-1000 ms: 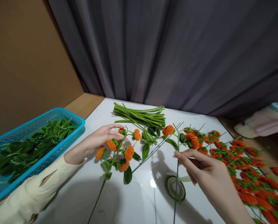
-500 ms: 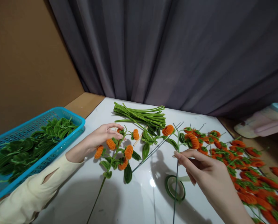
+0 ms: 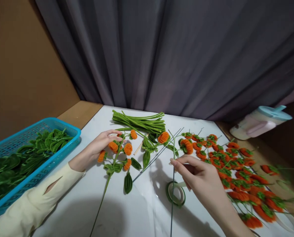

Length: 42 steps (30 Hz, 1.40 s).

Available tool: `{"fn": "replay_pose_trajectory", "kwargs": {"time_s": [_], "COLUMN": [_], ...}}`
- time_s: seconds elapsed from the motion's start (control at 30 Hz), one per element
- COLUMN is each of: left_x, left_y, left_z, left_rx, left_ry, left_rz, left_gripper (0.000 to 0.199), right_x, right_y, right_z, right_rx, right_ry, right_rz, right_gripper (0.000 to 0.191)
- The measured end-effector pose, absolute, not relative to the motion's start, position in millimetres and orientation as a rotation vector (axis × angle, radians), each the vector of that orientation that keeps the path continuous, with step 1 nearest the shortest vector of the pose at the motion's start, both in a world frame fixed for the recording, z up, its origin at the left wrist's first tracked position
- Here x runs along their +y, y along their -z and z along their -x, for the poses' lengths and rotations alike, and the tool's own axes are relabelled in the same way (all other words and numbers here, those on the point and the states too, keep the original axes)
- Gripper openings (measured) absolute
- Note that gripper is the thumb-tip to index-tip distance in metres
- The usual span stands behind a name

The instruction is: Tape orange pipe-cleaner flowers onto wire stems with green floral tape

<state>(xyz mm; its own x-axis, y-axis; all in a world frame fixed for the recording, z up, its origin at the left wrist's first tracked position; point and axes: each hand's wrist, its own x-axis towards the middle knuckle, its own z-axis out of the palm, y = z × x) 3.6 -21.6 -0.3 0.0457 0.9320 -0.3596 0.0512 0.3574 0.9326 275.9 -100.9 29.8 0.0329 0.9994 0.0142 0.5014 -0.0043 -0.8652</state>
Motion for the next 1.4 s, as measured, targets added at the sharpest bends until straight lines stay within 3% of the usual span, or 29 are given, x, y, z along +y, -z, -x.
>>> {"fn": "replay_pose_trajectory", "kwargs": {"time_s": [0.23, 0.4, 0.6, 0.87, 1.17, 1.4], "left_x": [-8, -18, -37, -31, -25, -22], "left_y": [13, -22, -63, -58, -54, -53], "left_z": [1, -3, -44, -84, -84, -88], "left_rx": [1.519, 1.588, 1.107, 0.713, 0.616, 0.559], "left_ry": [-0.887, -0.916, -0.561, -0.488, -0.615, -0.566], "left_rz": [-1.213, -1.558, -1.698, -1.527, -1.508, -1.429], "left_gripper": [0.030, 0.026, 0.028, 0.017, 0.060, 0.030], "right_x": [-104, -106, -110, -110, -107, -105], "right_y": [-27, -31, -37, -35, -26, -25], "right_z": [-279, -278, -273, -273, -277, -278], "right_rx": [-1.587, -1.592, -1.595, -1.452, -1.332, -1.221], "right_ry": [-0.901, -0.950, -1.155, -1.391, -1.597, -1.825], "right_rz": [1.575, 1.486, 1.292, 1.260, 1.075, 0.828], "right_gripper": [0.033, 0.032, 0.030, 0.037, 0.031, 0.029]}}
